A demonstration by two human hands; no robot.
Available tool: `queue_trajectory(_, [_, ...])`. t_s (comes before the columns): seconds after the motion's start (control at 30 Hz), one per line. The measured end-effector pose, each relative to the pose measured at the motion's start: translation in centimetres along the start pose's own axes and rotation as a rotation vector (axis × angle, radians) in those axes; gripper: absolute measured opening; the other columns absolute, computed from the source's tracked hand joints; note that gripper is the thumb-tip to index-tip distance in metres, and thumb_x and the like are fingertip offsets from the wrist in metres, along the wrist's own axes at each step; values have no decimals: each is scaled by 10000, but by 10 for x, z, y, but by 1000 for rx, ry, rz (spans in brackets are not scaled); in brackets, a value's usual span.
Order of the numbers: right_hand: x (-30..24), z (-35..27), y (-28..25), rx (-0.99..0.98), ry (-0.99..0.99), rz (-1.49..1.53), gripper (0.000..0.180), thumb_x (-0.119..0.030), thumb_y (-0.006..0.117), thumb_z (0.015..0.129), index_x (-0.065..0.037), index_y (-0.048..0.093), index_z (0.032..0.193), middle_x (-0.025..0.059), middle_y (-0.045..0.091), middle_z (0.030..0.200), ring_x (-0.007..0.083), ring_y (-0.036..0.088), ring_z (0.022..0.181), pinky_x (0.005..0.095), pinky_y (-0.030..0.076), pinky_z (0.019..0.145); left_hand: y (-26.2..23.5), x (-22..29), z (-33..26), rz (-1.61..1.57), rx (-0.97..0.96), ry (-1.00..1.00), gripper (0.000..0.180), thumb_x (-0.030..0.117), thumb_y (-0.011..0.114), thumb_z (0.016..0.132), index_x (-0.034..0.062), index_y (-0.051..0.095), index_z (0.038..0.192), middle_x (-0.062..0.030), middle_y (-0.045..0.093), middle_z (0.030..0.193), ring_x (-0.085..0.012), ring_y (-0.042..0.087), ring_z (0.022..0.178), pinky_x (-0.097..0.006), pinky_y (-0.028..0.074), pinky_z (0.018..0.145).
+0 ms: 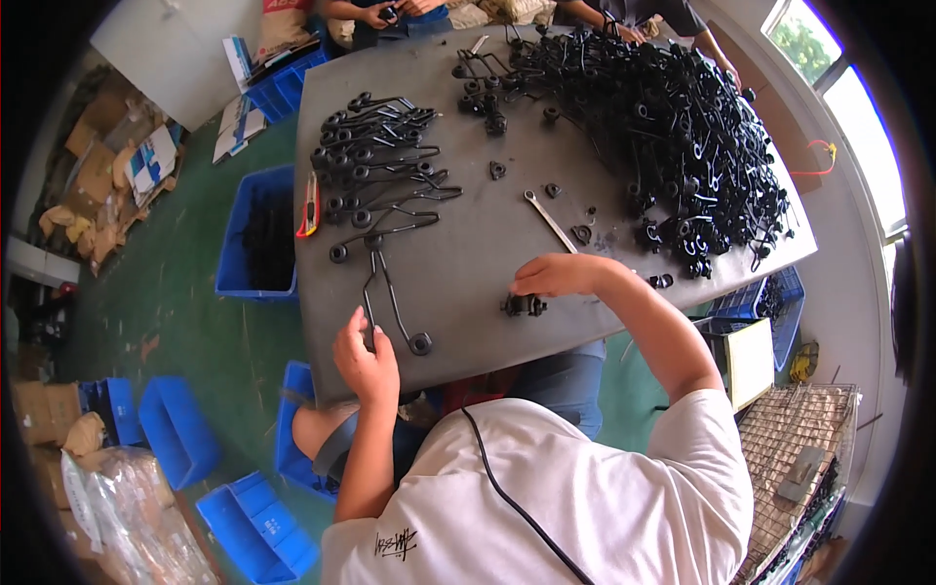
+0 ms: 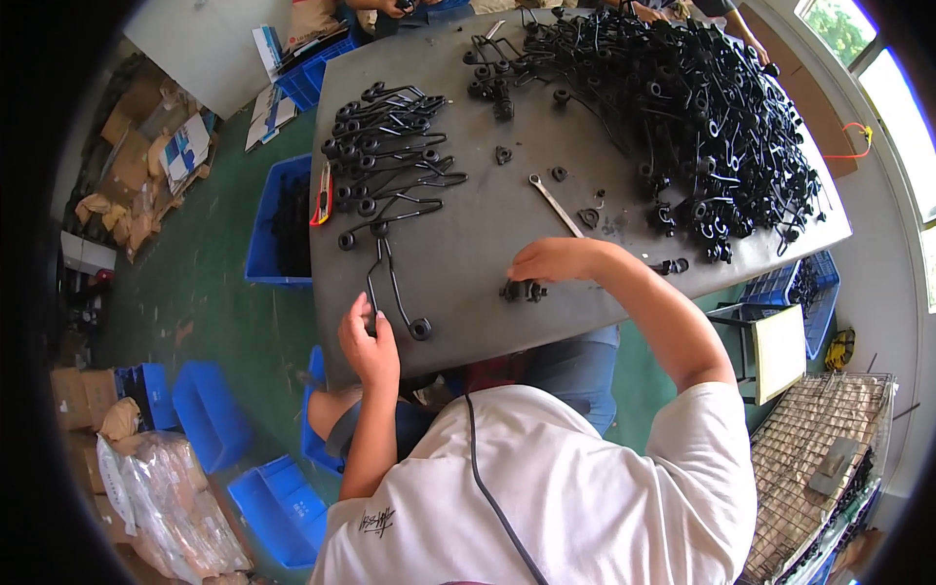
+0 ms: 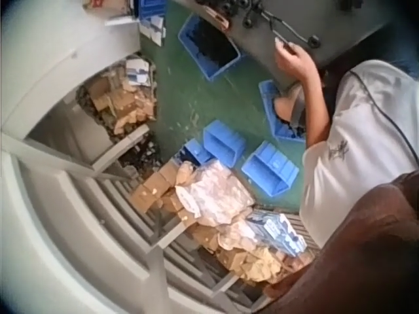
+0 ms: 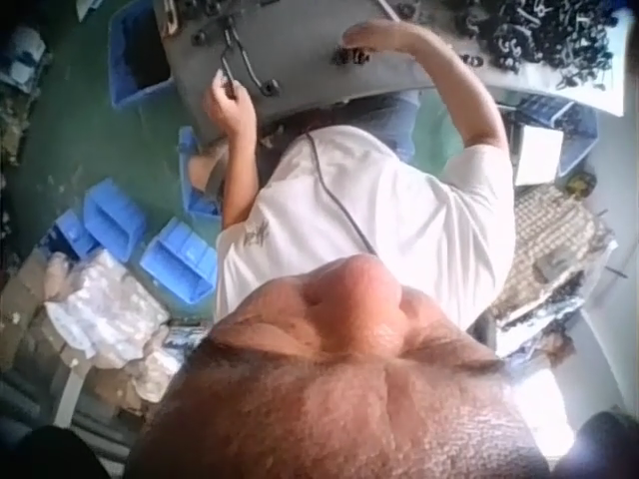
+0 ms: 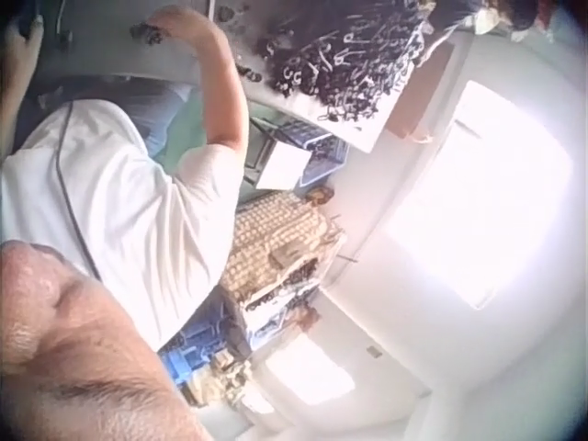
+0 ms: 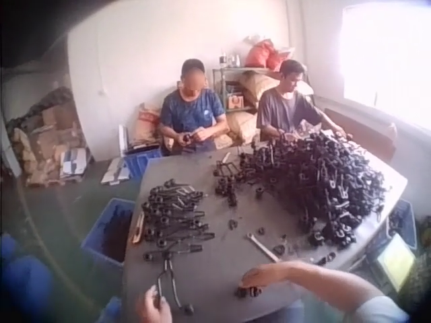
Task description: Assembling black mechanical/rubber linkage components at a factory workbench.
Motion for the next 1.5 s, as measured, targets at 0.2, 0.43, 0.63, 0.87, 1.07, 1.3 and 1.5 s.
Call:
queue_trajectory(0.2, [7,6,-18,704,-230,-315,273,-329,611,967,-65,635,1032,185,675,917,374,661,844,477,513,744,4,86,1,-186,-102,455,486,35,695,822,68,606,1298,-129,622,1204,-325,600,1089,-439,472,944])
queue_trajectory(0.43, [38,-35,50,978,-252,-602,191,-254,630,950,-71,601,906,133,606,841,355,635,797,486,507,701,72,148,12,-132,-319,682,588,54,718,791,122,582,1359,-111,594,1272,-317,581,1144,-468,446,1032])
queue_trajectory(0.63, [33,-27,63,1080,-367,-577,120,-172,641,937,-65,588,934,118,593,856,328,627,800,428,497,713,117,136,15,-237,-491,662,488,35,668,793,87,624,1276,-124,679,1064,-312,645,968,-440,491,920])
queue_trajectory(0.87, [21,-37,46,920,-558,-24,128,-85,645,936,-37,572,1030,167,600,972,393,611,879,442,513,759,105,131,23,-235,-449,484,479,87,740,765,84,649,1235,-112,721,934,-294,686,882,-436,496,876])
queue_trajectory(1.07, [23,-22,43,973,-637,-130,234,-39,677,880,-49,597,1099,150,596,1019,351,626,872,406,526,740,103,127,30,-139,-380,466,451,124,745,774,95,656,1215,-108,722,939,-284,685,884,-427,480,861])
queue_trajectory(1.3, [29,-15,32,916,-540,-101,209,-100,671,917,-40,599,1103,146,605,984,332,633,801,401,525,716,112,138,32,-136,-360,474,427,128,722,794,99,651,1214,-79,729,980,-255,680,920,-419,464,870])
queue_trajectory(1.5, [33,-16,27,957,-393,6,185,-98,666,928,-30,601,1087,137,604,1016,316,639,829,395,526,775,116,140,28,-103,-397,469,441,132,720,796,100,643,1230,-70,728,998,-250,676,943,-414,454,887])
Point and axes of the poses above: each hand's wrist, its own z-axis towards the middle knuckle, its own y-axis out of the palm, x = y × z, the point moved 4 cm from there along z, towards the middle knuckle
